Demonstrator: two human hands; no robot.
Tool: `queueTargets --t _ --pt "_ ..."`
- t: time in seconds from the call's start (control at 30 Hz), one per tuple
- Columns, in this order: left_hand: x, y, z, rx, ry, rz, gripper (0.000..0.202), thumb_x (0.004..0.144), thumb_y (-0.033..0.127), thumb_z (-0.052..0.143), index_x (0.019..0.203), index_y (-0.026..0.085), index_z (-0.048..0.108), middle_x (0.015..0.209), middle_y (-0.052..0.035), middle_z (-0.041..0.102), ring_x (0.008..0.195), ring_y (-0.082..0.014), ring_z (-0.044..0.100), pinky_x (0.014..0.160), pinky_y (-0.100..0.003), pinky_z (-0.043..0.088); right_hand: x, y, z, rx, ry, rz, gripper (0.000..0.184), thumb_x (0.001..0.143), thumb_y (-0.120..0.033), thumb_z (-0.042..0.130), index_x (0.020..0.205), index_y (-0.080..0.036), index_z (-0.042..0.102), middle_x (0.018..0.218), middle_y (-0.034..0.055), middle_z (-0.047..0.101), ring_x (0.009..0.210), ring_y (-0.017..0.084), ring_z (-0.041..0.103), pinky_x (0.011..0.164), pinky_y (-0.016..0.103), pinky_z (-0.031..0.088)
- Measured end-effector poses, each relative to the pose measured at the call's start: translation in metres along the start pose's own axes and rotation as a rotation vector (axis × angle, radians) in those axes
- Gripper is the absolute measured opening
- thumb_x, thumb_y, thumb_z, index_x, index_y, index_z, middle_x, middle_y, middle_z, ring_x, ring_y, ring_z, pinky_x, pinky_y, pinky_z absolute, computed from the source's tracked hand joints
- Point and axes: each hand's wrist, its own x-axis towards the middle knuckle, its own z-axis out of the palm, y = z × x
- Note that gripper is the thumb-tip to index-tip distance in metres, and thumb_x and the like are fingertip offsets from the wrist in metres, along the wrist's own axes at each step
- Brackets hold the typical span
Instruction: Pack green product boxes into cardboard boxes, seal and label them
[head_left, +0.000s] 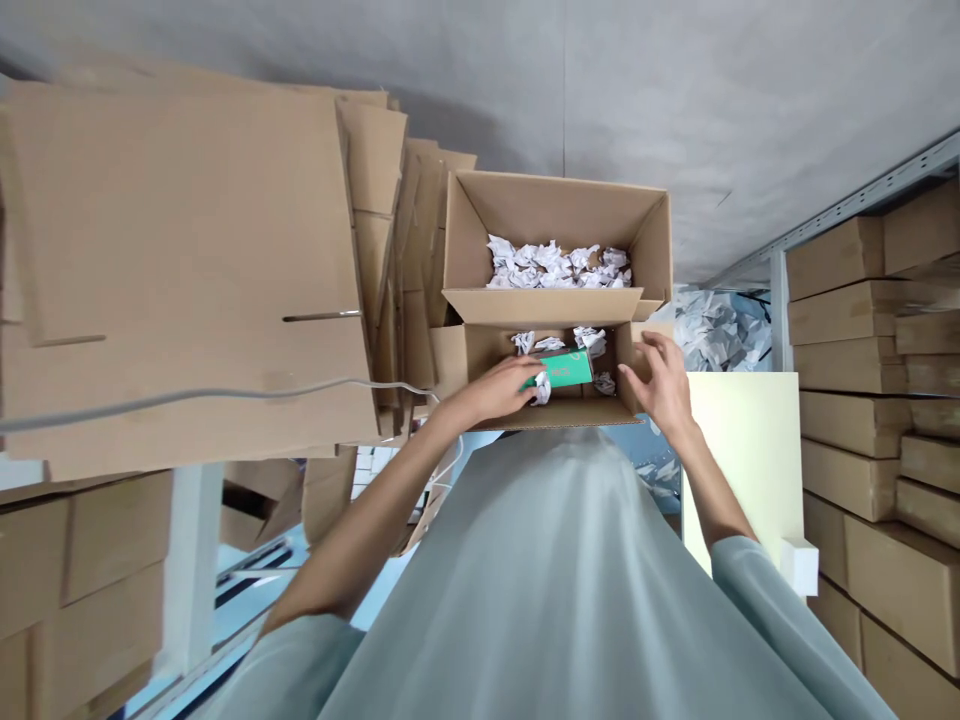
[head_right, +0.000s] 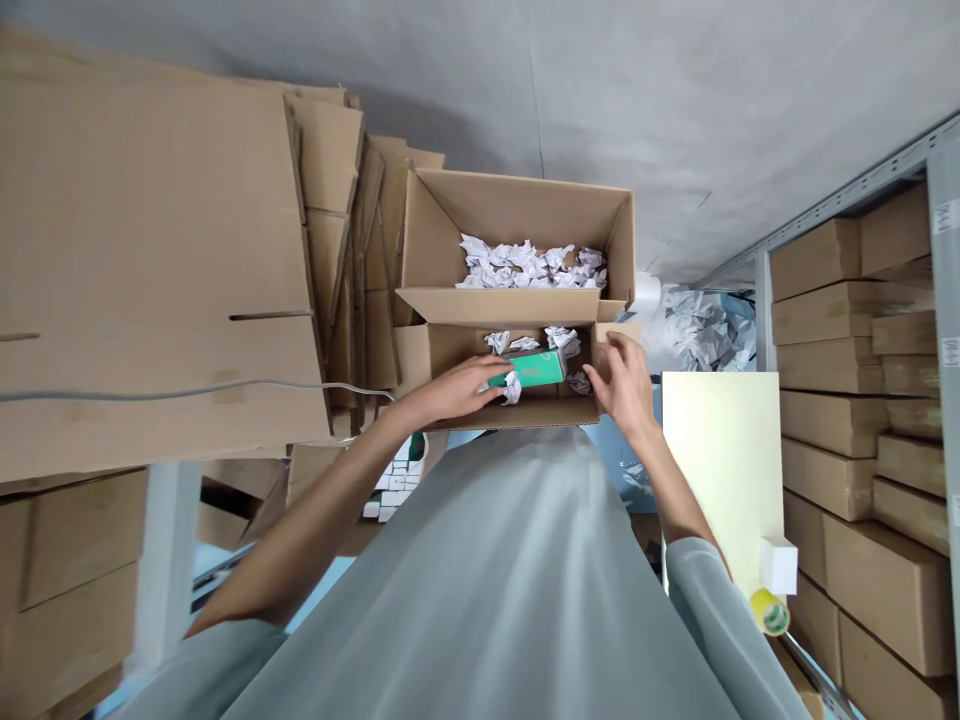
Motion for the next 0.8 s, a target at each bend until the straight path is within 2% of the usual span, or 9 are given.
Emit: queueTargets --t 0.07,0.13,0.2,0.27,0.33,0.4,0.5,0.6,0.8 --pt "-0.015 0.009 -0.006 -0.077 0.222 -0.035 0.052 0.108 0.036 0.052 0.157 0.024 0.067 0.165 -0.0113 0.063 0.154 -0.0316 0.058 0.133 -0.047 0.045 -0.012 0.006 0.005 -0.022 0.038 0.119 0.051 0.109 -0.056 0.065 0.147 -0.022 0.066 0.151 0.0211 0.063 0.144 0.039 0.059 0.122 0.061 0.054" --pt "-0.032 0.016 -0.008 -0.101 0.398 -0.133 0.054 0.111 0.042 0.052 0.161 0.026 0.063 0.171 -0.0104 0.057 0.161 -0.0322 0.051 0.138 -0.051 0.04 -0.021 0.008 0.013 -0.038 0.023 0.196 0.059 0.109 -0.058 0.063 0.154 -0.02 0.062 0.151 0.0219 0.063 0.143 0.039 0.061 0.119 0.059 0.056" --pt "-0.048 0.018 -0.002 -0.095 0.523 -0.281 0.057 0.109 0.045 0.057 0.163 0.025 0.061 0.175 -0.0141 0.052 0.167 -0.0363 0.045 0.14 -0.057 0.035 -0.026 0.007 0.022 -0.072 -0.03 0.255 0.063 0.11 -0.057 0.059 0.159 -0.019 0.058 0.149 0.0225 0.065 0.137 0.039 0.065 0.113 0.056 0.059" --pt "-0.06 0.013 0.01 -0.118 0.584 -0.442 0.067 0.104 0.049 0.067 0.166 0.023 0.058 0.18 -0.0194 0.043 0.172 -0.0423 0.036 0.14 -0.063 0.033 -0.027 0.002 0.027 -0.126 -0.112 0.322 0.063 0.111 -0.051 0.053 0.165 -0.017 0.054 0.143 0.0224 0.069 0.124 0.039 0.072 0.103 0.052 0.063" --pt "-0.068 0.004 0.021 -0.195 0.578 -0.56 0.081 0.098 0.052 0.077 0.17 0.024 0.054 0.185 -0.0212 0.034 0.176 -0.0462 0.025 0.139 -0.066 0.033 -0.024 -0.004 0.027 -0.161 -0.209 0.362 0.062 0.112 -0.041 0.048 0.169 -0.017 0.052 0.135 0.0209 0.074 0.107 0.035 0.077 0.093 0.046 0.064" --pt "-0.073 -0.007 0.028 -0.297 0.553 -0.606 0.095 0.091 0.057 0.084 0.174 0.027 0.049 0.187 -0.0202 0.032 0.178 -0.0458 0.019 0.139 -0.065 0.032 -0.021 -0.011 0.021 -0.154 -0.289 0.347 0.062 0.112 -0.033 0.044 0.171 -0.016 0.051 0.128 0.0191 0.077 0.098 0.033 0.079 0.087 0.041 0.063" --pt "-0.08 -0.019 0.026 -0.445 0.561 -0.614 0.121 0.084 0.062 0.091 0.183 0.028 0.03 0.188 -0.0194 0.032 0.177 -0.0416 0.025 0.14 -0.061 0.032 -0.022 -0.022 0.007 -0.122 -0.324 0.289 0.062 0.111 -0.03 0.042 0.171 -0.015 0.053 0.124 0.018 0.08 0.096 0.032 0.079 0.084 0.038 0.061" --pt "-0.089 -0.023 0.016 -0.556 0.559 -0.608 0.135 0.082 0.061 0.094 0.186 0.027 0.013 0.188 -0.0207 0.031 0.175 -0.0398 0.031 0.137 -0.059 0.039 -0.035 -0.031 -0.011 -0.118 -0.285 0.285 0.06 0.112 -0.031 0.044 0.168 -0.015 0.057 0.127 0.0174 0.081 0.095 0.032 0.08 0.082 0.036 0.06" --pt "-0.09 -0.025 0.01 -0.572 0.471 -0.401 0.125 0.085 0.059 0.092 0.184 0.028 0.021 0.187 -0.0189 0.034 0.175 -0.0392 0.031 0.139 -0.057 0.037 -0.096 -0.045 -0.033 0.003 -0.085 0.404 0.056 0.112 -0.038 0.048 0.16 -0.02 0.068 0.129 0.013 0.084 0.084 0.027 0.079 0.08 0.035 0.061"
